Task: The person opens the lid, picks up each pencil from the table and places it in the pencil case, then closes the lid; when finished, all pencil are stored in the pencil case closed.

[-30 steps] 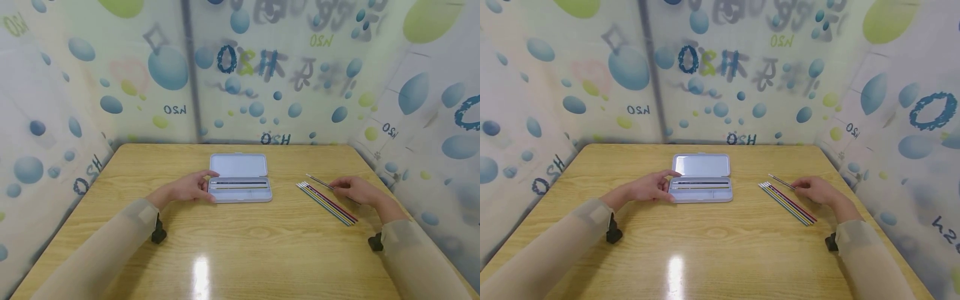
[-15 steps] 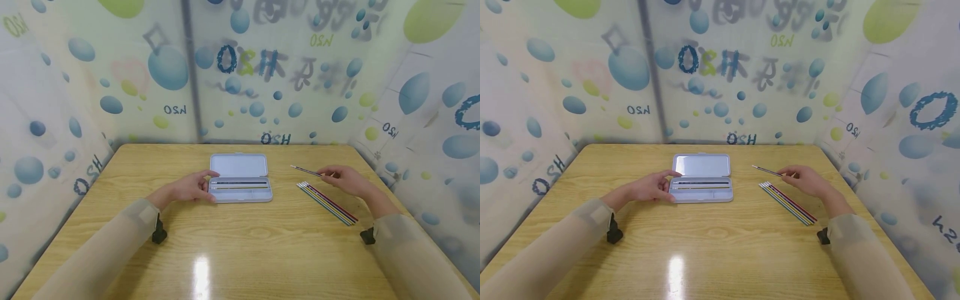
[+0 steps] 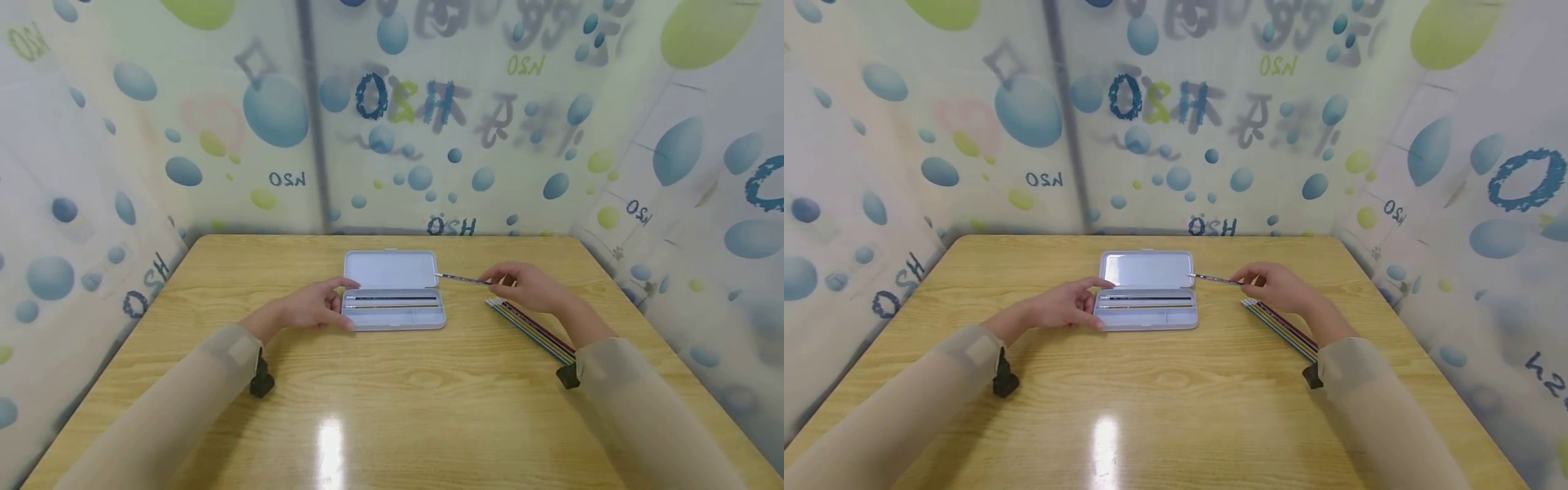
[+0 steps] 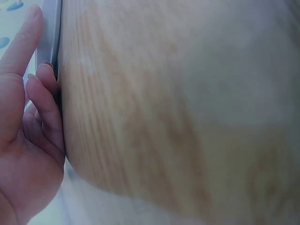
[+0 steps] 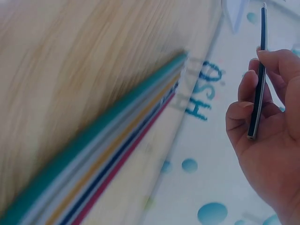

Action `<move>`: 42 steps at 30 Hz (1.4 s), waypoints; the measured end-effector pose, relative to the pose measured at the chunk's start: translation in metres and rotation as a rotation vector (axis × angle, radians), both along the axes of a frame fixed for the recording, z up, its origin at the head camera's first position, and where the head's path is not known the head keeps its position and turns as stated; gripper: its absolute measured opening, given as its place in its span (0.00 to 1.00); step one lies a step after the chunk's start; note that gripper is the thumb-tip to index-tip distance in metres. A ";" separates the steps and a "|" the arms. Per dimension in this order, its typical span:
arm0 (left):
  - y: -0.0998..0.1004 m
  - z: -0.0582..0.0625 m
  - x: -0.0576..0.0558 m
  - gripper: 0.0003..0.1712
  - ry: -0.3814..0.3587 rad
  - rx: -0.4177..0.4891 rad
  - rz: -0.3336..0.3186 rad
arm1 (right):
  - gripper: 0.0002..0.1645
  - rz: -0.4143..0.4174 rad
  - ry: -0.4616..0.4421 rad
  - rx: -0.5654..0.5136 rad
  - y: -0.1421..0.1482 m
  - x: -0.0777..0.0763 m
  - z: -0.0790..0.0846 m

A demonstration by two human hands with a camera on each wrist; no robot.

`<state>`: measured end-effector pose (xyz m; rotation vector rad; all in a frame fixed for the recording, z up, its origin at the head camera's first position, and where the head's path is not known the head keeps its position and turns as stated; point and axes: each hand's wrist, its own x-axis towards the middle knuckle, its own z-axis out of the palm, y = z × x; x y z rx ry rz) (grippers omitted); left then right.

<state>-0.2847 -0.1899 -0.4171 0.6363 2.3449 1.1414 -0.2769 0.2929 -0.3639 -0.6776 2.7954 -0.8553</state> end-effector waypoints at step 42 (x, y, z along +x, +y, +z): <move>0.001 0.002 0.001 0.52 -0.003 0.000 -0.001 | 0.14 0.190 -0.082 0.034 -0.146 -0.028 -0.024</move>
